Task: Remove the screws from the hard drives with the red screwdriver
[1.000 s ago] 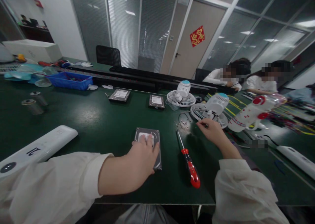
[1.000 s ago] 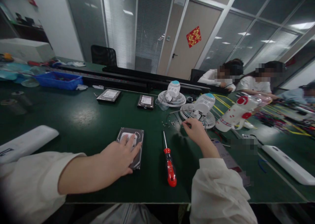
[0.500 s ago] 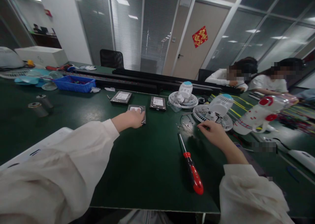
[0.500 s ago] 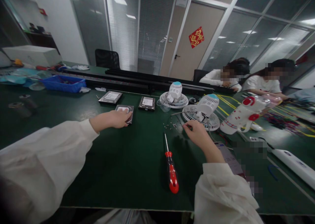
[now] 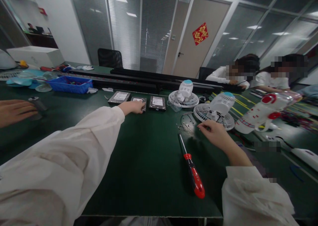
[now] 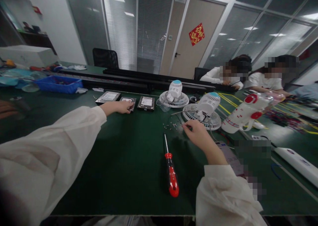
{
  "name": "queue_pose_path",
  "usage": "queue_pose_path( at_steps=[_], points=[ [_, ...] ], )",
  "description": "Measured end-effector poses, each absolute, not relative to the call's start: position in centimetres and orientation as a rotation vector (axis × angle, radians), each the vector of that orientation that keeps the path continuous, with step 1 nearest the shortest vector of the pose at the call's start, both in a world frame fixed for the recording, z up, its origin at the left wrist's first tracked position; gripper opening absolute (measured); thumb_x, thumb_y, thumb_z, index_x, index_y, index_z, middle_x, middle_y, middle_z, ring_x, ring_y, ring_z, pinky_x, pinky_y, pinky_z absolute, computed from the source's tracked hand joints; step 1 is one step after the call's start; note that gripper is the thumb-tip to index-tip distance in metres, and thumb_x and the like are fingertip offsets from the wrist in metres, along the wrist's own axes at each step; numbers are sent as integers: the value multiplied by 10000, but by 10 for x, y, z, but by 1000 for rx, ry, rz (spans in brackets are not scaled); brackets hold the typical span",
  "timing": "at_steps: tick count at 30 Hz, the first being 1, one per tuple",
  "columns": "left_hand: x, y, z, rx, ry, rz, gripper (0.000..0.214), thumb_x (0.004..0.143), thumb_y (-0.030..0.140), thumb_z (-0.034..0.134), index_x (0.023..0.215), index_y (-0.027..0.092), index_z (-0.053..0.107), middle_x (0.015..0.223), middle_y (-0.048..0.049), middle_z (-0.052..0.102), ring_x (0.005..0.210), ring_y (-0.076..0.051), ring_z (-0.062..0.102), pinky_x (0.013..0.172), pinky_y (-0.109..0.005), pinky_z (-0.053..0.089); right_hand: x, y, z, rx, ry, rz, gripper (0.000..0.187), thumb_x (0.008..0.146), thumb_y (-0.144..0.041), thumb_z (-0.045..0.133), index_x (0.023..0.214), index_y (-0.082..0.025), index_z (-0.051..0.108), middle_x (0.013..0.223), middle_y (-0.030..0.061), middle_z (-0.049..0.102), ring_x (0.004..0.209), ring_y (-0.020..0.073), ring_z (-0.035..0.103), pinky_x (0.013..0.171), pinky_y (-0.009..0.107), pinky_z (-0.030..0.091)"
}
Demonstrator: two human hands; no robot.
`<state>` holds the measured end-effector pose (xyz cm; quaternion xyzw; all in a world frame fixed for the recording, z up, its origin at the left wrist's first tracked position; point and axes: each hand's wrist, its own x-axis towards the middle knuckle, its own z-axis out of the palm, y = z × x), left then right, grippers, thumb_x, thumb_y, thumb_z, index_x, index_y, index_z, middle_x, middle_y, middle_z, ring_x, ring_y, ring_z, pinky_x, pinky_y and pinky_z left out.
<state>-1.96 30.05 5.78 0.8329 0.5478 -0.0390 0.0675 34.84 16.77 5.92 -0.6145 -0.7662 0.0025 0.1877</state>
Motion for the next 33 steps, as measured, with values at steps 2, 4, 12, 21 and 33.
queue_pose_path(
  at_steps=[2,4,12,21,33],
  points=[
    [-21,311,58,2520,1645,-103,408,956,373,637,1313,181,585,1340,-111,600,1149,-254,627,956,-482,556,346,167,60,-1724,-2164,10,252,854,-269,504,836,-160,730,922,132,762,856,258,675,739,366,514],
    [-22,319,57,2526,1649,-85,407,957,373,635,1313,182,585,1342,-111,599,1150,-254,627,958,-482,555,344,166,60,-1716,-2174,13,255,855,-270,500,827,-159,728,903,130,760,849,260,671,743,370,507],
    [0,326,60,2448,1768,46,386,957,376,636,1288,180,598,1303,-104,619,1118,-242,640,934,-461,566,343,162,60,-1665,-2195,44,269,868,-297,484,852,-163,716,926,131,749,869,258,658,719,359,492],
    [81,301,49,2298,1866,356,620,947,481,612,1483,221,438,1557,-145,416,1350,-336,493,1082,-583,448,340,161,58,-1574,-2221,90,245,871,-279,494,830,-167,709,875,119,726,825,241,649,754,374,507],
    [104,299,35,2242,2039,515,495,948,407,637,1386,199,537,1473,-126,502,1291,-309,538,1050,-560,483,337,157,55,-1562,-2220,123,197,899,-214,511,857,-161,696,906,100,729,872,222,657,768,352,506]
  ],
)
